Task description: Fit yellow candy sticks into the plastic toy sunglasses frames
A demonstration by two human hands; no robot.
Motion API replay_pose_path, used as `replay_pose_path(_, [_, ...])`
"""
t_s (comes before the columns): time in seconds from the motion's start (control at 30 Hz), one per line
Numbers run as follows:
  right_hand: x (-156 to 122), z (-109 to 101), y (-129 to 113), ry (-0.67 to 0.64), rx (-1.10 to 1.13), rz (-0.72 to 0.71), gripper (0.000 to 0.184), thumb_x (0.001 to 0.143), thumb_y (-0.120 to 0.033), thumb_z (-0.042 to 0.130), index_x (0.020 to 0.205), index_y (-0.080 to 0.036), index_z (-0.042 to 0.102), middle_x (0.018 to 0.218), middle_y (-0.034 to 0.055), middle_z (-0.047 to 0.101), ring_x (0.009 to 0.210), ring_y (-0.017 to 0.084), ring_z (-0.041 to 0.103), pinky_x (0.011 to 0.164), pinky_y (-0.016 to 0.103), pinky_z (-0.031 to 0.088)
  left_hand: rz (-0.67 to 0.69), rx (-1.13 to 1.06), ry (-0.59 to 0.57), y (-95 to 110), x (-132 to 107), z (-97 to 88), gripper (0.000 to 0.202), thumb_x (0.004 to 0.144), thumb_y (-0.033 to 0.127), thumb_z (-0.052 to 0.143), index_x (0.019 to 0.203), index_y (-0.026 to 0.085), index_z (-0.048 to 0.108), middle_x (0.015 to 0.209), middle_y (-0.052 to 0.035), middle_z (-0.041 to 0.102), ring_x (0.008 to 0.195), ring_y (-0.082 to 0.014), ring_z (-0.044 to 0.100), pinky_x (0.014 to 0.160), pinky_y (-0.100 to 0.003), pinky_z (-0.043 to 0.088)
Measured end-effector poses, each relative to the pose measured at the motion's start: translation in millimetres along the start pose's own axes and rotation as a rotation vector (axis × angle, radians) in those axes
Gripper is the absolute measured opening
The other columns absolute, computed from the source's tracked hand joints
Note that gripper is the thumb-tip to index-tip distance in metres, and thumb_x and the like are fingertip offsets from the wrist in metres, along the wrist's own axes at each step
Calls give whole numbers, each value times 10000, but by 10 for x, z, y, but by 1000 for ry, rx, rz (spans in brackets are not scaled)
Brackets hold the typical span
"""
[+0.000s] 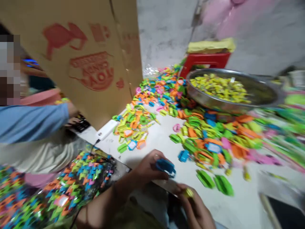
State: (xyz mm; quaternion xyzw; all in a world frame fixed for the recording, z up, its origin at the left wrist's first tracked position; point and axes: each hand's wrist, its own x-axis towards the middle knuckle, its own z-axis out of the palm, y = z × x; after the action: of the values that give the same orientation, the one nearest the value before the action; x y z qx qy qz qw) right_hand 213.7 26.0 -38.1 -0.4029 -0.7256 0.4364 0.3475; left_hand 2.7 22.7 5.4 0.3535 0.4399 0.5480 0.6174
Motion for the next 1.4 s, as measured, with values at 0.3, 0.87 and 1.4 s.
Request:
replay_pose_path(0.3, [65, 245, -176, 284, -138, -23, 161, 916, -232, 479, 1050, -204, 566, 801, 25, 689, 653, 154, 650, 583, 235, 510, -48, 227, 67, -75, 8, -8, 573, 615, 244, 823, 1117, 215, 548, 1069, -56, 707, 940, -197, 675, 796, -317, 560])
replay_pose_path(0.87, [12, 164, -250, 310, -148, 36, 131, 928, -234, 474, 990, -209, 587, 818, 37, 684, 700, 159, 640, 628, 254, 517, -5, 325, -27, -113, -82, 146, 397, 690, 212, 790, 978, 198, 518, 1175, -78, 689, 1010, -193, 668, 886, -343, 535])
replay_pose_path(1.4, [-29, 68, -199, 221, -735, -120, 118, 887, -282, 524, 928, -192, 589, 705, 48, 650, 629, 202, 597, 575, 287, 360, -132, 459, 35, -152, -100, 220, 454, 665, 383, 804, 997, 179, 570, 839, -21, 688, 757, -172, 652, 671, -273, 524])
